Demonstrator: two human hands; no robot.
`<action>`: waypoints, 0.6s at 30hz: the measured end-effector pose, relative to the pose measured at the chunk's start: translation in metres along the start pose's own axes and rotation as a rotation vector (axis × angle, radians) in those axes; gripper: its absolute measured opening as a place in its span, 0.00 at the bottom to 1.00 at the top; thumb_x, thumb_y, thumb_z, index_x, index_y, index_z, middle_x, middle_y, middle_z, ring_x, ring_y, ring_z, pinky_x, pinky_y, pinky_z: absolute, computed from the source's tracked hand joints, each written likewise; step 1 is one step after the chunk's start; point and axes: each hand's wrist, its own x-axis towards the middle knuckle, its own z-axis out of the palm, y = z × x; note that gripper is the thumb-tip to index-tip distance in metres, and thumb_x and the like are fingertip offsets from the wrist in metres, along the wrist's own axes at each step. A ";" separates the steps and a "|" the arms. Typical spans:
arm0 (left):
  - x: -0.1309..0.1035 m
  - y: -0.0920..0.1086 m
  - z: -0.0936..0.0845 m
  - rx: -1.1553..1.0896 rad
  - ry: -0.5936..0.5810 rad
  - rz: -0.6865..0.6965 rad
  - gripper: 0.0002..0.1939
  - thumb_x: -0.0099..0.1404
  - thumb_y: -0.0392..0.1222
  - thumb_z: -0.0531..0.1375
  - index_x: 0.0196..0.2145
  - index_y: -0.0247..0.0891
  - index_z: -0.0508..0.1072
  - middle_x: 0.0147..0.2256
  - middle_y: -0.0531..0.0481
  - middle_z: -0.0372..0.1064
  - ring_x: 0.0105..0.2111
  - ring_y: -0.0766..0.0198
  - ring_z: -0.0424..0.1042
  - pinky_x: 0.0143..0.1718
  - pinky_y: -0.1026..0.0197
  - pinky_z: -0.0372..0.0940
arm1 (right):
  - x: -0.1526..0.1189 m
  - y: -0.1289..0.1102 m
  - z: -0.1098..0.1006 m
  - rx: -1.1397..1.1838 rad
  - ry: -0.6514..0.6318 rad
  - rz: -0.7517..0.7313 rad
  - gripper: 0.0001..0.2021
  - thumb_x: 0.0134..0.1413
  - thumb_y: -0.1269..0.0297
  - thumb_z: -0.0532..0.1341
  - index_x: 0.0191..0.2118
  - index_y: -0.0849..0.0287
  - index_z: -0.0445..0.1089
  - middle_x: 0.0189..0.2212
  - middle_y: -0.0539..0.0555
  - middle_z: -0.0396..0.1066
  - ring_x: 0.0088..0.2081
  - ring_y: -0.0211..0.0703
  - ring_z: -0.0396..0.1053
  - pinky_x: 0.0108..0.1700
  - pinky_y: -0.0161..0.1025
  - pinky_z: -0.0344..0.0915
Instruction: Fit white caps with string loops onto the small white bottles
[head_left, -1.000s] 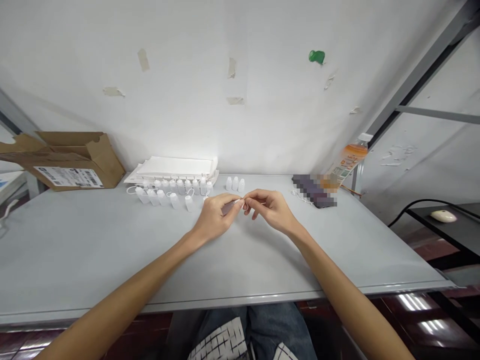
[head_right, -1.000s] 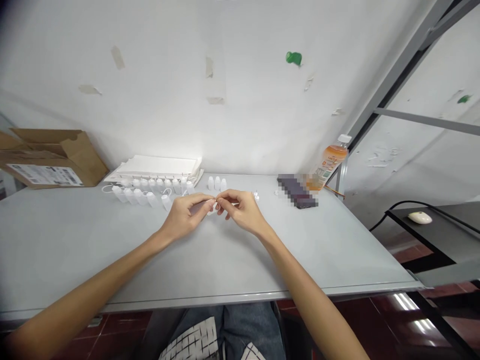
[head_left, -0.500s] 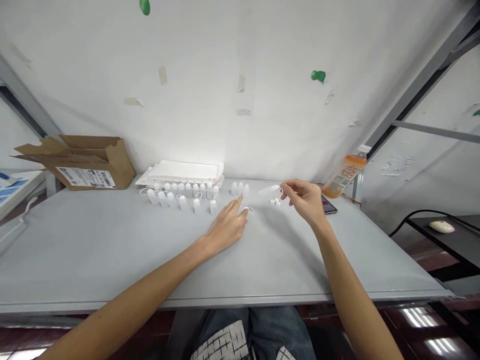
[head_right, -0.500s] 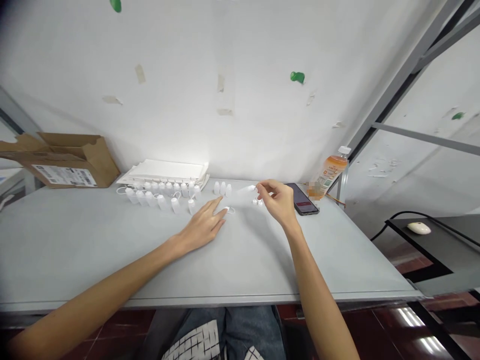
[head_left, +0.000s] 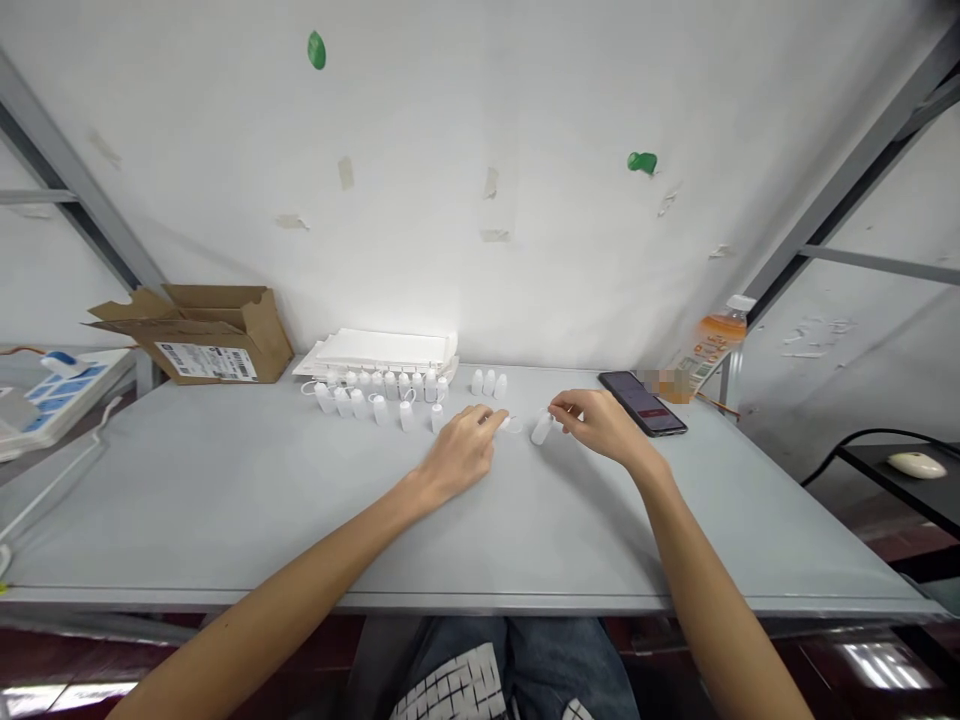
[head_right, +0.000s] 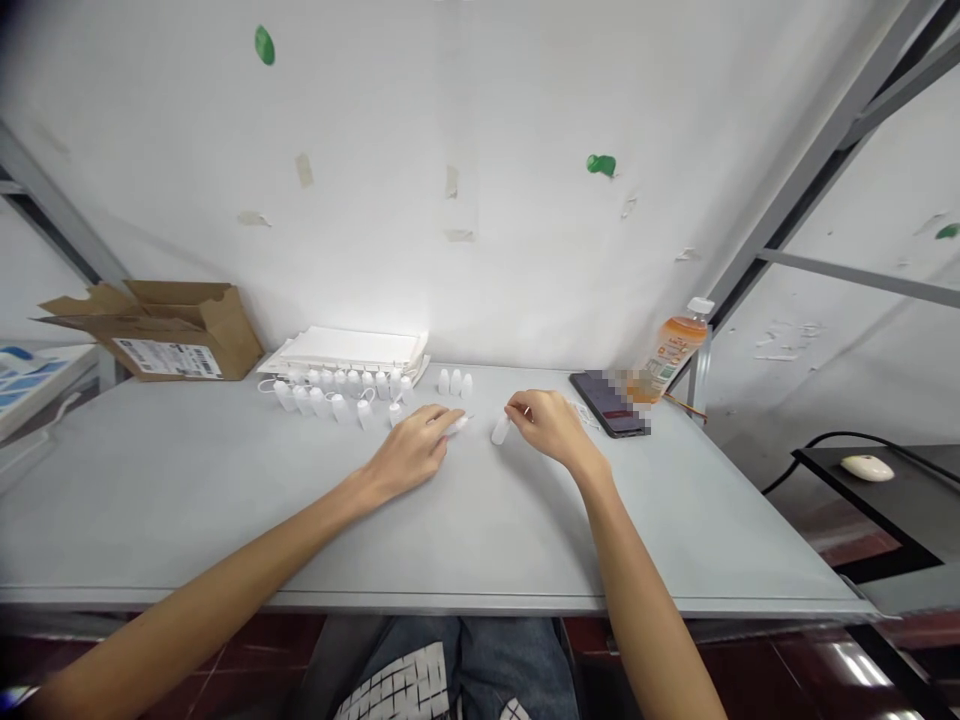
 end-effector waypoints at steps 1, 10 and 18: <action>0.000 0.000 -0.002 -0.048 0.033 -0.014 0.24 0.62 0.27 0.51 0.54 0.37 0.67 0.44 0.42 0.68 0.41 0.57 0.70 0.40 0.56 0.67 | 0.001 -0.001 0.002 -0.001 0.002 -0.010 0.11 0.59 0.66 0.54 0.29 0.59 0.72 0.27 0.54 0.75 0.27 0.41 0.71 0.32 0.37 0.61; 0.007 -0.006 -0.001 -0.331 0.179 -0.088 0.12 0.61 0.32 0.57 0.42 0.38 0.74 0.41 0.45 0.69 0.40 0.59 0.71 0.44 0.56 0.68 | 0.000 -0.008 0.008 0.084 0.011 -0.072 0.09 0.57 0.69 0.54 0.30 0.59 0.70 0.28 0.55 0.75 0.29 0.43 0.72 0.32 0.37 0.65; 0.008 -0.017 0.015 -0.362 0.115 -0.149 0.11 0.60 0.35 0.58 0.42 0.36 0.73 0.38 0.46 0.72 0.36 0.61 0.73 0.40 0.58 0.69 | 0.001 -0.011 0.016 0.242 -0.008 -0.038 0.09 0.59 0.68 0.53 0.31 0.59 0.69 0.25 0.54 0.72 0.26 0.42 0.72 0.29 0.37 0.68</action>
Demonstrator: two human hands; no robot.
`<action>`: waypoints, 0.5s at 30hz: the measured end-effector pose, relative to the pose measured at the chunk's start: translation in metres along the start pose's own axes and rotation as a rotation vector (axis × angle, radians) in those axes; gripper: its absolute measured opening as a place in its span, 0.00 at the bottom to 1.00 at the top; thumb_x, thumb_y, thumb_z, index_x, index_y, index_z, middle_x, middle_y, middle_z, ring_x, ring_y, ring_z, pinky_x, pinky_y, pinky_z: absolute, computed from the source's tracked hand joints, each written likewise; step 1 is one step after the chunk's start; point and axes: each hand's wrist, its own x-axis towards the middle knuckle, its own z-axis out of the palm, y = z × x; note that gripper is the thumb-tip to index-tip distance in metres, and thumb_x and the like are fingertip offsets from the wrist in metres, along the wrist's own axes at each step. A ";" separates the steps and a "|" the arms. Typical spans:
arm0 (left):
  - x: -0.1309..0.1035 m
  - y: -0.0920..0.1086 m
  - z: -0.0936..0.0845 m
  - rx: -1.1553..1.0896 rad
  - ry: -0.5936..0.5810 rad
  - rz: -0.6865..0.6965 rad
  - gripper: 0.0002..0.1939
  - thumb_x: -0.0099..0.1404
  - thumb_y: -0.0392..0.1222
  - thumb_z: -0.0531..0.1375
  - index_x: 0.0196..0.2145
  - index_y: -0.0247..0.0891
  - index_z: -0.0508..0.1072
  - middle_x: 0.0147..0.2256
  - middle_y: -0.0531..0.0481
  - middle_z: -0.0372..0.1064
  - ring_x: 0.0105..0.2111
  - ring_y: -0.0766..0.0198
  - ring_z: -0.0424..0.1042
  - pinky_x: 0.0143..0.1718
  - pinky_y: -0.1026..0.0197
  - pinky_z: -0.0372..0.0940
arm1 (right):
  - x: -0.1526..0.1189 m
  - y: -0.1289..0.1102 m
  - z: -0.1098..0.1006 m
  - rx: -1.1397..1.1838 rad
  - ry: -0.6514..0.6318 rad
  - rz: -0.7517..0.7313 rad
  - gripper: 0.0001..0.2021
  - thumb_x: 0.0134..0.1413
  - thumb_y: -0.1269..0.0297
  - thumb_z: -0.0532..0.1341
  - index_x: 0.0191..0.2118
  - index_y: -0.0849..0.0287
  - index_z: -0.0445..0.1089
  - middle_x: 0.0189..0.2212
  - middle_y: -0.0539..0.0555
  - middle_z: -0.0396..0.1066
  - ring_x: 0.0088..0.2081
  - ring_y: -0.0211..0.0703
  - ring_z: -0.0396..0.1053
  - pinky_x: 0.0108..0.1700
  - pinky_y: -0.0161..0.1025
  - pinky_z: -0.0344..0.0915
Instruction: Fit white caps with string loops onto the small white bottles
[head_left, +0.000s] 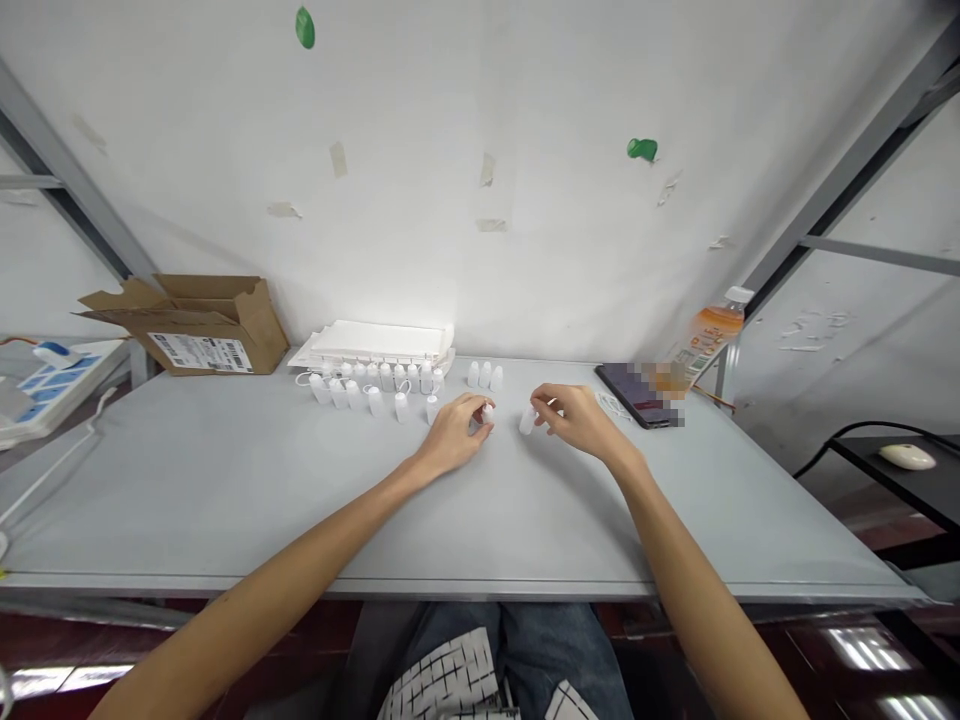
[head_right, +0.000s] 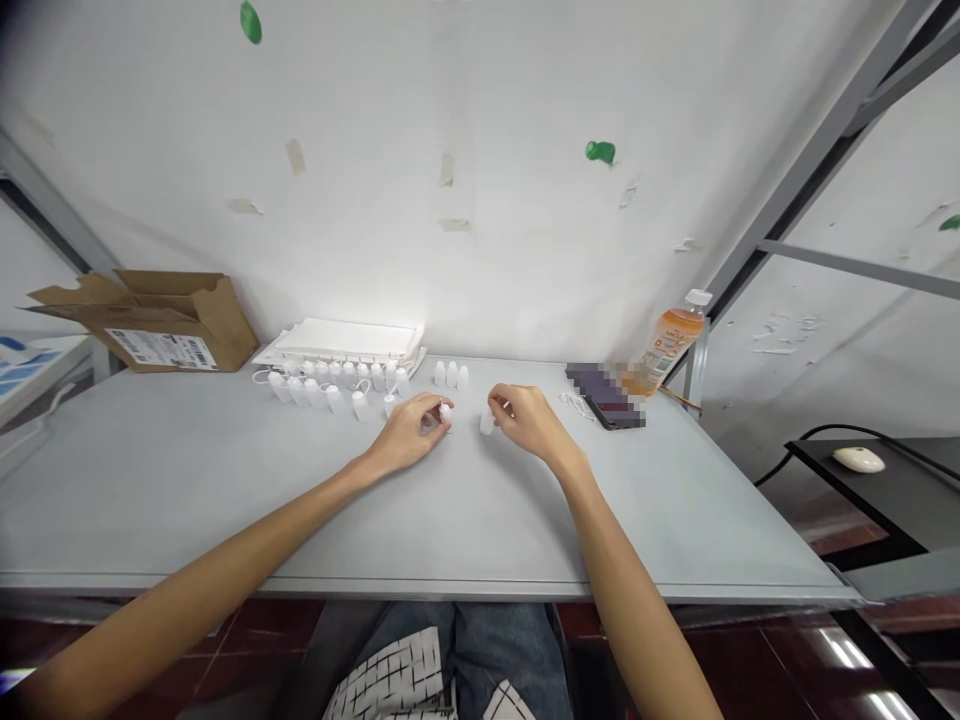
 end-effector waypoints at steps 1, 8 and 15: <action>0.000 0.000 0.000 0.022 0.002 0.006 0.12 0.61 0.35 0.58 0.43 0.36 0.73 0.39 0.46 0.72 0.36 0.60 0.72 0.39 0.58 0.68 | 0.001 0.000 0.003 0.006 0.007 -0.011 0.09 0.60 0.68 0.53 0.32 0.59 0.69 0.26 0.54 0.72 0.27 0.42 0.72 0.29 0.37 0.68; 0.000 0.001 0.003 0.031 0.012 0.020 0.11 0.62 0.37 0.59 0.43 0.37 0.75 0.41 0.45 0.73 0.39 0.58 0.72 0.41 0.57 0.67 | 0.004 0.000 0.023 0.064 0.033 -0.093 0.11 0.63 0.64 0.52 0.36 0.60 0.70 0.30 0.56 0.71 0.29 0.42 0.72 0.27 0.36 0.68; 0.000 0.001 0.004 0.032 -0.010 0.051 0.19 0.63 0.35 0.56 0.51 0.37 0.72 0.40 0.46 0.70 0.37 0.61 0.71 0.40 0.58 0.67 | 0.004 0.001 0.022 0.210 -0.032 -0.004 0.14 0.61 0.55 0.57 0.44 0.60 0.71 0.35 0.57 0.72 0.27 0.40 0.74 0.23 0.34 0.69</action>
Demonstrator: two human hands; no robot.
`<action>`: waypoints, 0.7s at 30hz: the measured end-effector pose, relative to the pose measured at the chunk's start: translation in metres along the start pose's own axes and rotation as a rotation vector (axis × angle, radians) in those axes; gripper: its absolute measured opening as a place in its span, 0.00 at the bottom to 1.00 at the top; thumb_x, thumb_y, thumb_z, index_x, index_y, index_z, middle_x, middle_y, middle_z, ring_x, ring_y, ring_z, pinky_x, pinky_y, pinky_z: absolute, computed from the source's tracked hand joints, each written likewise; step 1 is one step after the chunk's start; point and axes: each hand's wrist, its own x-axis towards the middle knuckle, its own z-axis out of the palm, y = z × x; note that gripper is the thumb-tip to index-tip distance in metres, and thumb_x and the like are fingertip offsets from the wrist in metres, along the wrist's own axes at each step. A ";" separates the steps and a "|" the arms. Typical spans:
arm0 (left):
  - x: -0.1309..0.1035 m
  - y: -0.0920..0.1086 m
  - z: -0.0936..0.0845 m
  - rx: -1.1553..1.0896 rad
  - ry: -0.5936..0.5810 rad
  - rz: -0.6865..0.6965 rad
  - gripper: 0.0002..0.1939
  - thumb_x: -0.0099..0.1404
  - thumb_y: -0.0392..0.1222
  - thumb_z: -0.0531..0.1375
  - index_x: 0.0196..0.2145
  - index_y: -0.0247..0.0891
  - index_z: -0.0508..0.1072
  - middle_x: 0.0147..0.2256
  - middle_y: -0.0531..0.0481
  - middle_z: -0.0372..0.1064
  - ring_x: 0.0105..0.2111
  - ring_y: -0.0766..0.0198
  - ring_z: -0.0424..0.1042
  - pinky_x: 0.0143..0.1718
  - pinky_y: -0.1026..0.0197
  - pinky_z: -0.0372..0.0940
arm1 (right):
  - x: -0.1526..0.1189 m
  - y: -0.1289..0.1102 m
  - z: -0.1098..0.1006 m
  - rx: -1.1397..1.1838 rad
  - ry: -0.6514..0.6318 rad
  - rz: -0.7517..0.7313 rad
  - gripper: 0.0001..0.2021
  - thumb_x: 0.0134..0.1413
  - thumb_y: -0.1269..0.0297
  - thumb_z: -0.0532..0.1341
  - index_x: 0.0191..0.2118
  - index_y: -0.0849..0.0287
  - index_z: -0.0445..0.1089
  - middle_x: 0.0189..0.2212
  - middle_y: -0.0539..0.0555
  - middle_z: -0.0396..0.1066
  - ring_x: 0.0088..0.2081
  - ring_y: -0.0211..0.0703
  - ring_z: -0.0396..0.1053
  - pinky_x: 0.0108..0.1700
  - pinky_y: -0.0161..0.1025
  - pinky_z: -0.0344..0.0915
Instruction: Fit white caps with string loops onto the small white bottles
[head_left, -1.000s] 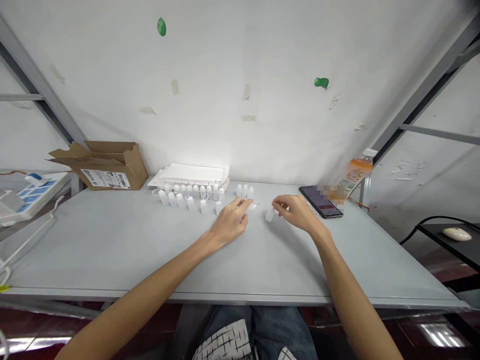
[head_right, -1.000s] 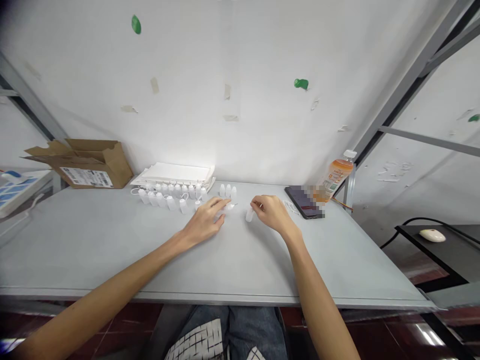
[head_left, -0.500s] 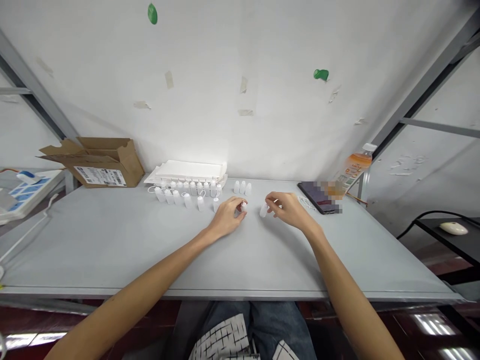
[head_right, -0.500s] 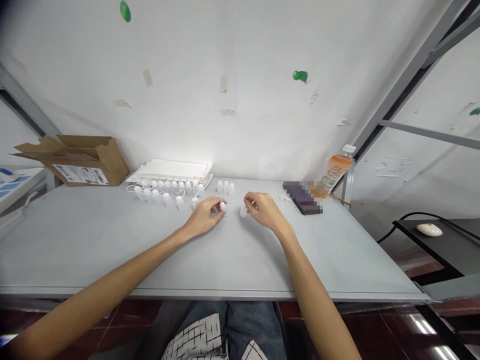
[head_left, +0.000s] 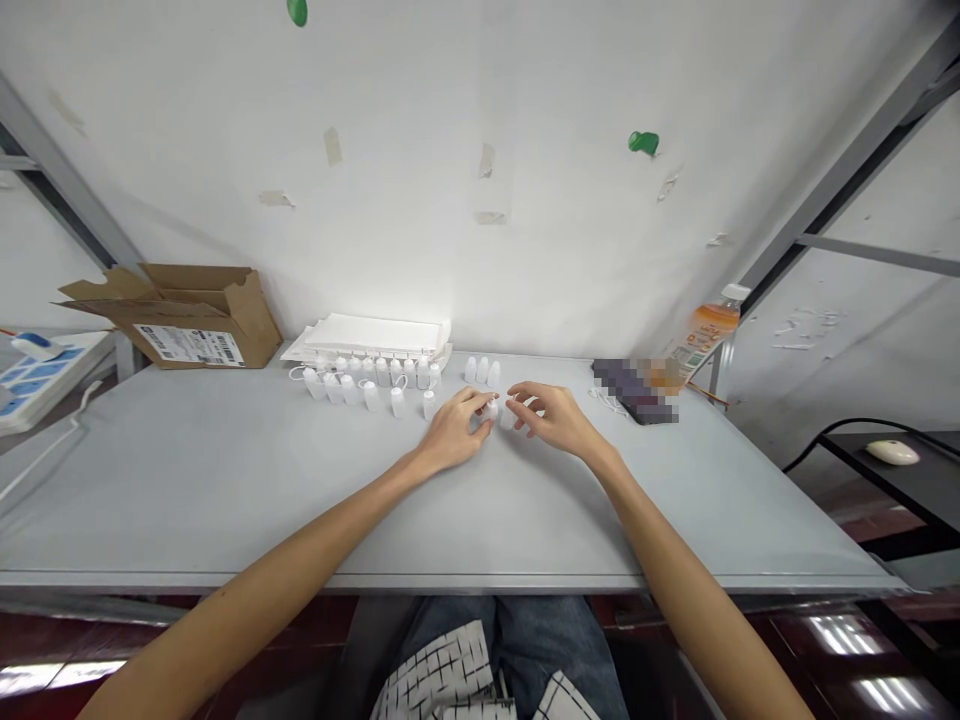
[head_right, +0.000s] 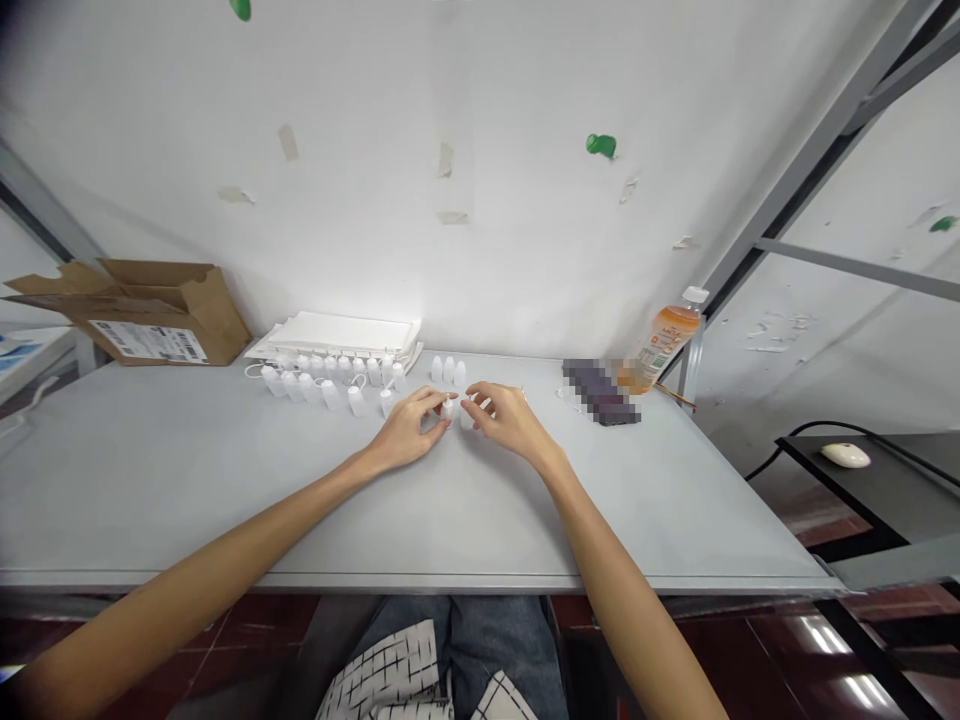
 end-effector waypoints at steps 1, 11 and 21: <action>0.000 0.000 0.000 0.005 -0.002 0.003 0.20 0.63 0.35 0.56 0.52 0.37 0.72 0.40 0.46 0.70 0.37 0.61 0.71 0.40 0.58 0.67 | 0.000 0.000 -0.001 0.036 -0.016 0.031 0.16 0.59 0.54 0.59 0.46 0.60 0.70 0.36 0.57 0.72 0.27 0.41 0.75 0.23 0.34 0.69; -0.001 -0.007 0.003 0.019 -0.045 0.004 0.23 0.63 0.35 0.55 0.56 0.36 0.68 0.45 0.43 0.71 0.38 0.59 0.71 0.42 0.56 0.67 | 0.005 0.002 0.003 0.073 -0.075 0.058 0.09 0.54 0.61 0.62 0.37 0.61 0.73 0.31 0.54 0.75 0.31 0.42 0.75 0.27 0.33 0.69; -0.002 0.003 -0.003 -0.025 -0.026 -0.024 0.35 0.58 0.41 0.62 0.62 0.37 0.61 0.52 0.41 0.68 0.49 0.52 0.70 0.48 0.52 0.68 | 0.007 0.006 0.016 -0.074 -0.017 0.019 0.11 0.51 0.64 0.64 0.42 0.60 0.74 0.39 0.54 0.76 0.29 0.40 0.74 0.32 0.35 0.66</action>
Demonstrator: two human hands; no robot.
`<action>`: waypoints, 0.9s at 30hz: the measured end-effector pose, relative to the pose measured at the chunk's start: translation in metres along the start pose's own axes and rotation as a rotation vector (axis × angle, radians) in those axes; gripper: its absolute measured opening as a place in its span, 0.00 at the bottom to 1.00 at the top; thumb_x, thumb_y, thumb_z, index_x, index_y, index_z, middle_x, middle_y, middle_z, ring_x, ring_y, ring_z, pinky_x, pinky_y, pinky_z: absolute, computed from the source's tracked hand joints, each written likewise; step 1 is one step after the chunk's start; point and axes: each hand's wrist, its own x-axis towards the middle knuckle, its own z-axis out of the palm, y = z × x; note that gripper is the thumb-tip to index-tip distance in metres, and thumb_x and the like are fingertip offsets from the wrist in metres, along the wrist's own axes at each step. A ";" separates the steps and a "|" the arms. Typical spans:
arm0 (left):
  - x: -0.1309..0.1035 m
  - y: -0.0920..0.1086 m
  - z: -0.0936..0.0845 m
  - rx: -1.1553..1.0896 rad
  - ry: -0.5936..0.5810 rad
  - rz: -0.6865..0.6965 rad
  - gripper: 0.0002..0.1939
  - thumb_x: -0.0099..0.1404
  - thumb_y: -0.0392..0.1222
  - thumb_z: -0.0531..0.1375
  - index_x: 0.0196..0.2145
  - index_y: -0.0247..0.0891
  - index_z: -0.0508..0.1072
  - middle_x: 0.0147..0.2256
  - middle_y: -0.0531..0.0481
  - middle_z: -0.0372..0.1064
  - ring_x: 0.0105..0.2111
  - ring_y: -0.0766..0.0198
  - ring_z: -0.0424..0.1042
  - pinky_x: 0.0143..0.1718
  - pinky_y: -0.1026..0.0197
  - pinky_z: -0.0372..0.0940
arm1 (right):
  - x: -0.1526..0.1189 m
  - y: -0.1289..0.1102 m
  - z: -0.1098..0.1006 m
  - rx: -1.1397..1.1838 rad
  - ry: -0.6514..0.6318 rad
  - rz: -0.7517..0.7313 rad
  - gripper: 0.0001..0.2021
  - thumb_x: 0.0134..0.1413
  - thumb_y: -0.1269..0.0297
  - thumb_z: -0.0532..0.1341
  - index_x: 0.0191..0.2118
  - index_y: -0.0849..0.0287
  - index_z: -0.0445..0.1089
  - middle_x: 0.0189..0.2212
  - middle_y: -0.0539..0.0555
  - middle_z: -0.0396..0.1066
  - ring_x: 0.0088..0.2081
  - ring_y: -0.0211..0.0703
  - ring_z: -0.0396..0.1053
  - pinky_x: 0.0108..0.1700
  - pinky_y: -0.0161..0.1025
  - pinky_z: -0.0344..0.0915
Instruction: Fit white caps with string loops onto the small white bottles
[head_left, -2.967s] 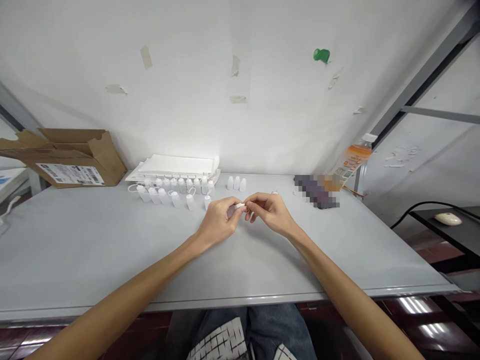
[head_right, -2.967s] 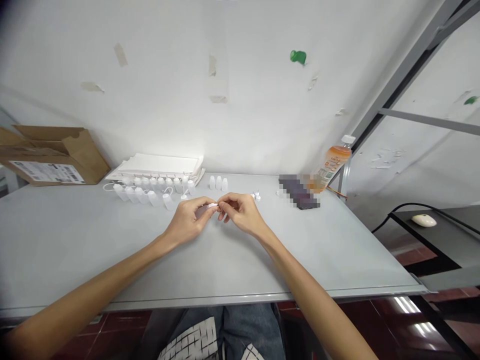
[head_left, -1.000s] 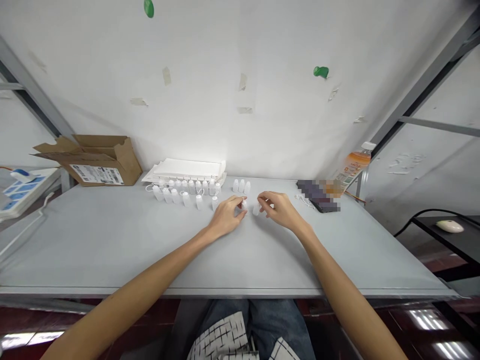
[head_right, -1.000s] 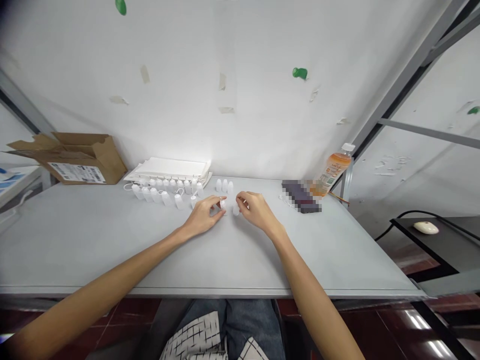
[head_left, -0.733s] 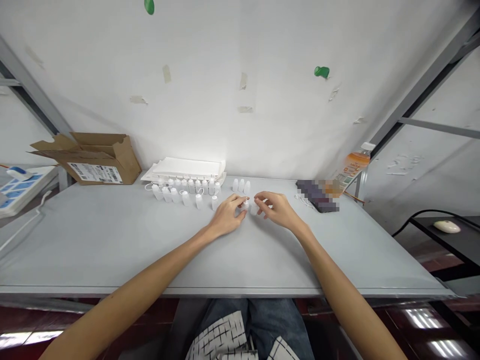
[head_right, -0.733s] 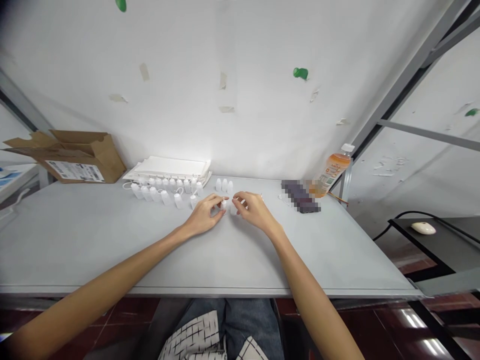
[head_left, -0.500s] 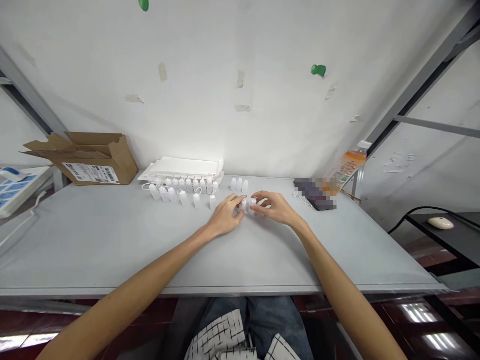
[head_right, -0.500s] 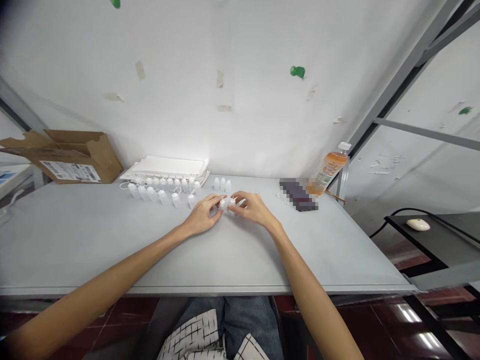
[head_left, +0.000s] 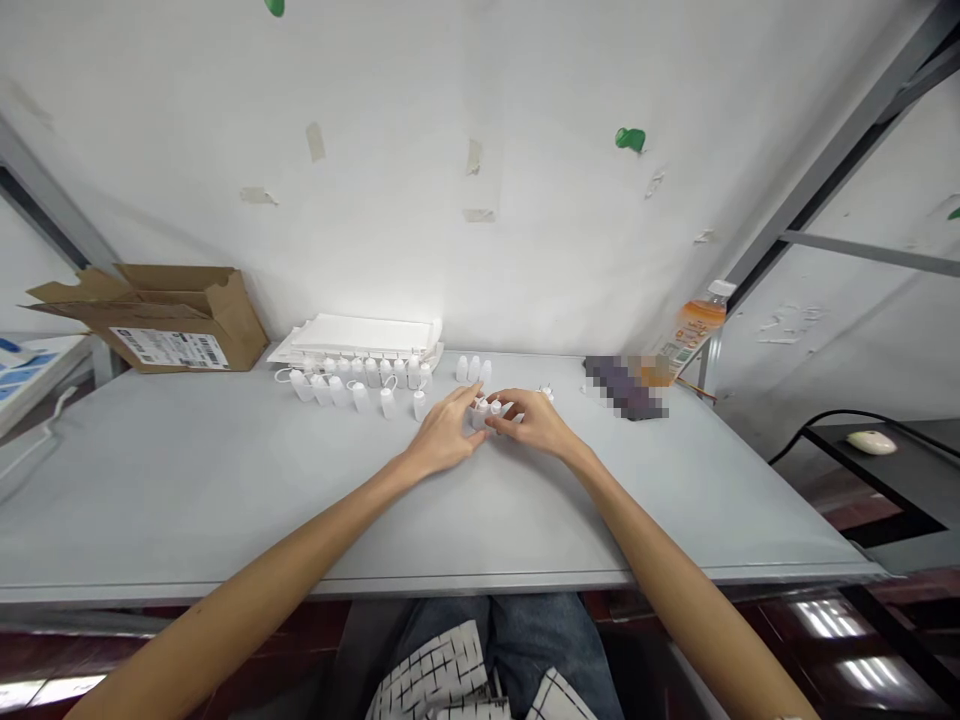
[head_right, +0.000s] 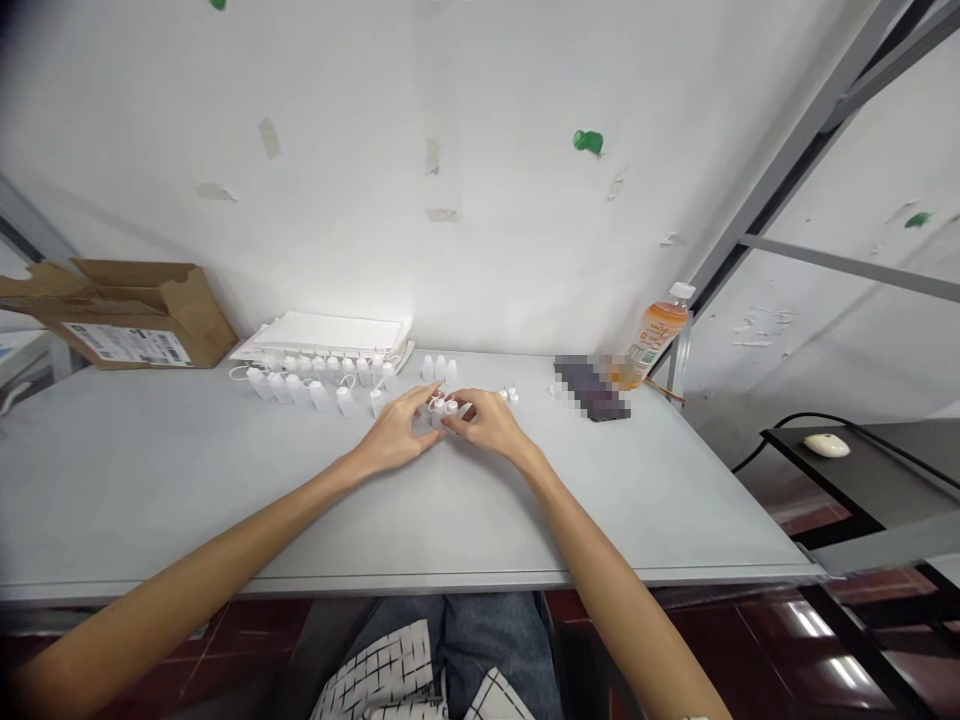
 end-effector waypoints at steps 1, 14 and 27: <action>0.000 0.004 -0.003 0.015 0.012 0.004 0.36 0.57 0.41 0.63 0.63 0.38 0.60 0.54 0.41 0.67 0.50 0.52 0.70 0.48 0.51 0.68 | 0.001 0.001 0.002 -0.007 0.015 0.007 0.12 0.51 0.63 0.65 0.43 0.59 0.74 0.40 0.54 0.76 0.29 0.40 0.74 0.33 0.35 0.66; 0.010 0.019 -0.063 0.176 0.749 0.343 0.17 0.65 0.44 0.58 0.49 0.33 0.72 0.44 0.41 0.69 0.39 0.60 0.71 0.39 0.58 0.68 | 0.016 -0.008 0.027 0.073 0.014 0.059 0.16 0.51 0.58 0.66 0.44 0.63 0.75 0.15 0.45 0.65 0.21 0.38 0.66 0.30 0.34 0.59; 0.016 0.003 -0.073 0.122 0.850 0.234 0.16 0.71 0.46 0.52 0.39 0.34 0.76 0.39 0.44 0.71 0.40 0.62 0.71 0.35 0.62 0.66 | 0.040 -0.023 0.048 -0.009 -0.048 -0.014 0.20 0.48 0.58 0.68 0.48 0.58 0.73 0.31 0.50 0.74 0.25 0.35 0.67 0.33 0.34 0.62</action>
